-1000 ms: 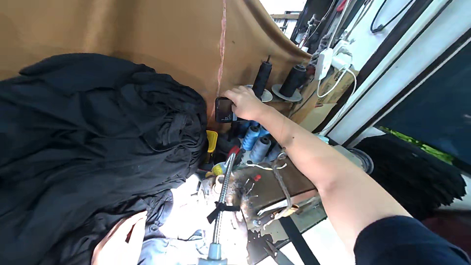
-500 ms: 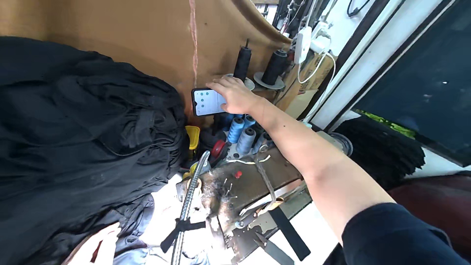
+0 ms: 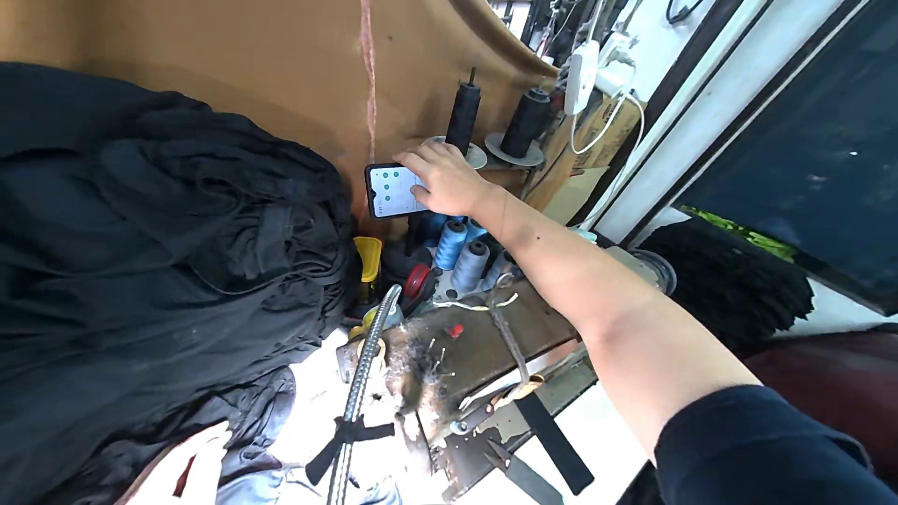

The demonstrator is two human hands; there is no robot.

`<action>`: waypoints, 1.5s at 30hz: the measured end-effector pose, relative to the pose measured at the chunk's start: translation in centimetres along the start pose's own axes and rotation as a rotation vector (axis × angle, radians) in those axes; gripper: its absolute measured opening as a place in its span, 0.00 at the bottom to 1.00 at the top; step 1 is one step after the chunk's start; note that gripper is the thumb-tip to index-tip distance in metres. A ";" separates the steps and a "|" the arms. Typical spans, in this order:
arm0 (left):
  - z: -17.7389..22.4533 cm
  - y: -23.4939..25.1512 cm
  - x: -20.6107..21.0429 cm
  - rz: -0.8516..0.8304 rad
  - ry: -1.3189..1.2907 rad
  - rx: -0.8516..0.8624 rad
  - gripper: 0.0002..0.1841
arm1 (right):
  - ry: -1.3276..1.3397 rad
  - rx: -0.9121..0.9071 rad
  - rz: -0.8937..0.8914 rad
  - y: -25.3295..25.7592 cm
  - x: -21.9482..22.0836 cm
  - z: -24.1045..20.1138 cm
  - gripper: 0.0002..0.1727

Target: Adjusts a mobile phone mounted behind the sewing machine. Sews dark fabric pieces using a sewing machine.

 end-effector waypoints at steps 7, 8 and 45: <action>-0.2 0.0 0.0 -0.026 0.013 -0.005 0.17 | -0.014 0.023 -0.024 0.0 0.2 0.1 0.35; -0.4 0.0 0.1 -0.012 0.015 0.013 0.17 | -0.020 0.023 -0.020 0.1 0.2 0.0 0.35; -1.6 0.0 0.5 0.035 0.001 0.058 0.14 | -0.002 0.085 -0.020 0.0 -0.8 0.6 0.30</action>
Point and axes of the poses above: each hand's wrist, its own y-axis towards the middle knuckle, its own x-axis out of the palm, z = x × y, the point moved 6 cm from there along y, towards the middle knuckle, and after that the axes turned 11 degrees about y, right-handed, at the moved point
